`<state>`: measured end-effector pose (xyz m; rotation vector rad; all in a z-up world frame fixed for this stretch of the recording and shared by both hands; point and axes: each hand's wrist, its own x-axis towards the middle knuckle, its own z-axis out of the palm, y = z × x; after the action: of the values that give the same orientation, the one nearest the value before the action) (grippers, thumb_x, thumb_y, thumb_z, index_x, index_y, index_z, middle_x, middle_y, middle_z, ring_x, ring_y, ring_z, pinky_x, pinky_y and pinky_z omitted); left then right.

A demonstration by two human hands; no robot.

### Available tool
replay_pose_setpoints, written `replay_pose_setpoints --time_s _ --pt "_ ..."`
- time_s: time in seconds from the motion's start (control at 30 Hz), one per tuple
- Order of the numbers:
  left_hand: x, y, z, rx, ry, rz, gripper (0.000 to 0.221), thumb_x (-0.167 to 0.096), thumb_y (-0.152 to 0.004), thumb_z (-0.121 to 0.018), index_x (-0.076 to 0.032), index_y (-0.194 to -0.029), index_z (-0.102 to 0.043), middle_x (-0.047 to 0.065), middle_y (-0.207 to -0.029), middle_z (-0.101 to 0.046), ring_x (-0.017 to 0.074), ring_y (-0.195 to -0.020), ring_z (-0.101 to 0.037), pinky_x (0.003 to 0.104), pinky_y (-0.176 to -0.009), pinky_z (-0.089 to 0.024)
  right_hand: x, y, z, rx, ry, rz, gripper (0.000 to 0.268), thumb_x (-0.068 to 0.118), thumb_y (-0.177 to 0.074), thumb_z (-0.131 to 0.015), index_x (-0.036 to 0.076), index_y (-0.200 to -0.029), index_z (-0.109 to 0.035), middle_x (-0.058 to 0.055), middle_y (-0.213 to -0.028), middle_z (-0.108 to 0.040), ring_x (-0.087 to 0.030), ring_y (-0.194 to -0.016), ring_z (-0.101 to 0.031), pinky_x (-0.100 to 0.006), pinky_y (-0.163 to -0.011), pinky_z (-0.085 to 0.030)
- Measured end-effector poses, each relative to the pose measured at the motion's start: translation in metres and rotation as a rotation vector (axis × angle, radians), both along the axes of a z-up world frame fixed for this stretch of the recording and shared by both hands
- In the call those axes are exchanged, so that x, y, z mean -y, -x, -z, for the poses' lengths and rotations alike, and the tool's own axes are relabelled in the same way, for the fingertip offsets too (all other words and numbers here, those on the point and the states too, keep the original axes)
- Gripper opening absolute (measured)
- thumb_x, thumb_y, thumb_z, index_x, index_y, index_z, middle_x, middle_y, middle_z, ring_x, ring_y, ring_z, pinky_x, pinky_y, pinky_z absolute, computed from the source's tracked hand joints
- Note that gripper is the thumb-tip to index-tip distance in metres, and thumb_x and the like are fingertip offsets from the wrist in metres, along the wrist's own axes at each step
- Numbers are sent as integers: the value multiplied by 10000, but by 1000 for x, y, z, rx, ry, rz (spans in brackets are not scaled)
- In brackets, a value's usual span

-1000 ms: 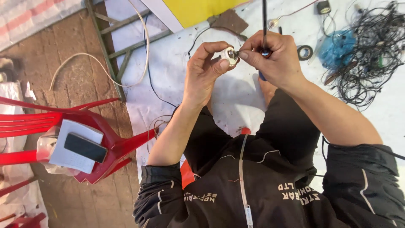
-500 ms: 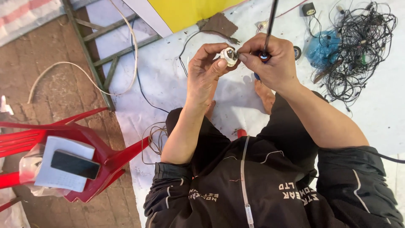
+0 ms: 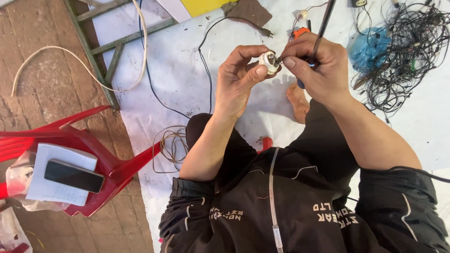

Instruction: The person is repairing or assembling a small electrical fixture, using a screwdriver to secure wires into terminals.

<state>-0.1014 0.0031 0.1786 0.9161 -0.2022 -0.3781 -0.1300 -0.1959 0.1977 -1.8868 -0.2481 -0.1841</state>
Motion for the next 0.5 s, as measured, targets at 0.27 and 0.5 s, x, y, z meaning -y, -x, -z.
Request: replay_pose_setpoints --time_s 0.27,0.5 --pt "1 -3 4 -28 -18 5 363 -324 -971 -804 -81 -1206 -670 61 -1152 -645 193 -999 -679 447 -942 -654 -1 -2 6 17 42 18 104 52 -1066 -753 -27 -1014 -710 -184 -1004 -687 -254 -926 -642 -325 -764 -479" --pt "0 -6 2 -18 -56 -10 351 -344 -984 -781 -82 -1197 -683 45 -1112 -670 176 -977 -694 402 -917 -651 5 -1 11 111 122 23 120 65 -1112 -723 -55 -1125 -718 -172 -993 -711 -251 -849 -650 -343 -746 -489"
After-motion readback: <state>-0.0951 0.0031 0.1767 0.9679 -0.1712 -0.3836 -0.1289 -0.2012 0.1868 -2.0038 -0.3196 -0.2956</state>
